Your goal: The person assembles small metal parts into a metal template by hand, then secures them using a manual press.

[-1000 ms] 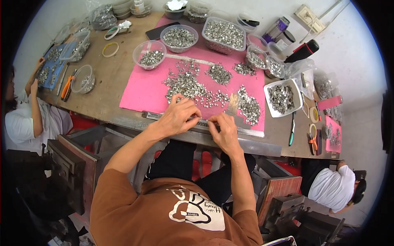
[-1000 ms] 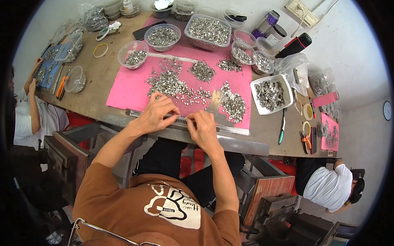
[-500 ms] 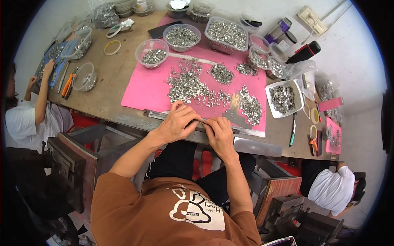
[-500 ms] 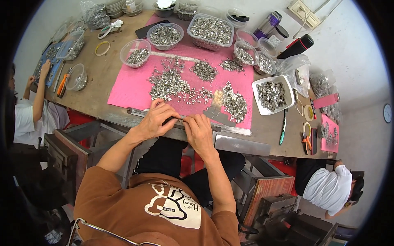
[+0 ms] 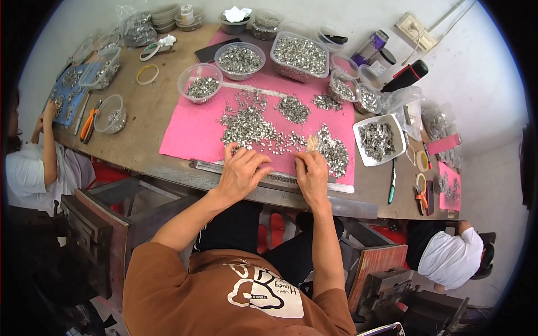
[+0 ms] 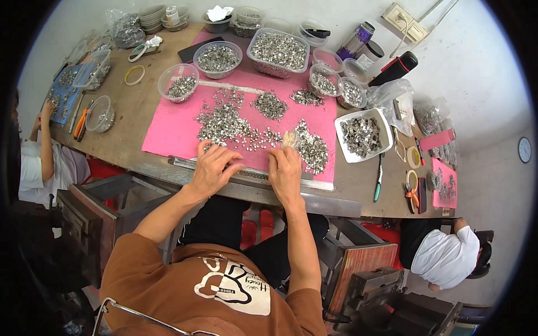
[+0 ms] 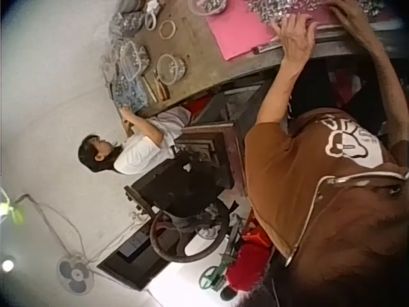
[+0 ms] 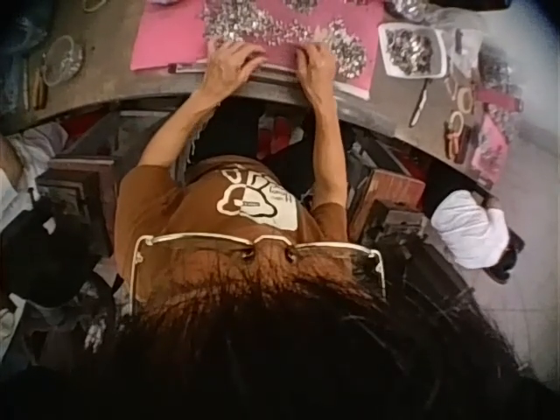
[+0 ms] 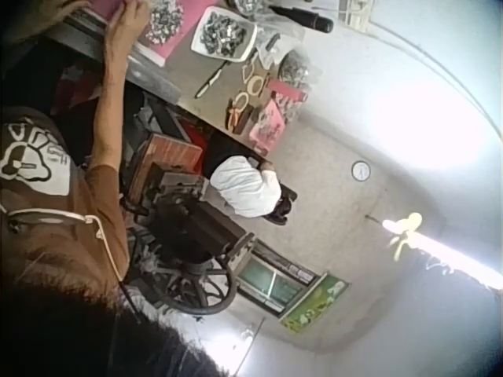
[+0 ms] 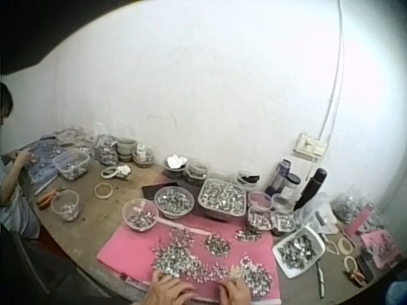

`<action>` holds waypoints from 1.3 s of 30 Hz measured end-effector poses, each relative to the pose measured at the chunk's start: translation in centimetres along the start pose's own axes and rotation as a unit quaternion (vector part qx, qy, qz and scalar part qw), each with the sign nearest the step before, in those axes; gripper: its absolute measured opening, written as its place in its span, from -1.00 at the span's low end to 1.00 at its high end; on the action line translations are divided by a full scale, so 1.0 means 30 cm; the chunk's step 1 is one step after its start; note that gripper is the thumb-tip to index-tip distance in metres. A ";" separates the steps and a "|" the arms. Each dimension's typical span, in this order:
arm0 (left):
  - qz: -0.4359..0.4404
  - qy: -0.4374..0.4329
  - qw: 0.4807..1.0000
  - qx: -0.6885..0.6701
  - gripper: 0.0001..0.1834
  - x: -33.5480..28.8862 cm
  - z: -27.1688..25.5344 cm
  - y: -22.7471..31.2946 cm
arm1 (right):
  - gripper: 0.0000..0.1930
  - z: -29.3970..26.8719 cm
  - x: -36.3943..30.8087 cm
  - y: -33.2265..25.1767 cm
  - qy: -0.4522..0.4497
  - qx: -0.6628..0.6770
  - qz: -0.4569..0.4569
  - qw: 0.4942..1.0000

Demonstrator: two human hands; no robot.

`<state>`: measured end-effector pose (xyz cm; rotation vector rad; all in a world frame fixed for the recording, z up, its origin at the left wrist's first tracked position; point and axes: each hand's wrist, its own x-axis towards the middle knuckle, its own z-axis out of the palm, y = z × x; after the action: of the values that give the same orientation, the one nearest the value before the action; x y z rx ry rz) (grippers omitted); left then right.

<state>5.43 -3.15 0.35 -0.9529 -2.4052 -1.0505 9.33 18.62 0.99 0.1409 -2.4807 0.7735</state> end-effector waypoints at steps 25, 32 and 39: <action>0.088 -0.060 0.994 0.009 -0.90 0.137 0.044 -0.112 | -0.91 0.046 0.084 0.016 -0.051 -0.043 -0.027 0.997; 0.072 -0.066 0.995 0.010 -0.90 0.141 0.055 -0.105 | -0.90 0.058 0.087 0.026 -0.058 -0.057 -0.046 0.996; 0.055 -0.083 0.994 -0.049 -0.89 0.098 -0.022 -0.057 | -0.86 -0.035 0.005 -0.070 -0.089 0.036 -0.054 0.994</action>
<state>2.16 -3.21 1.51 -1.2367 -2.4188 -1.0979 10.22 17.47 2.84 0.3829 -2.5863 0.8360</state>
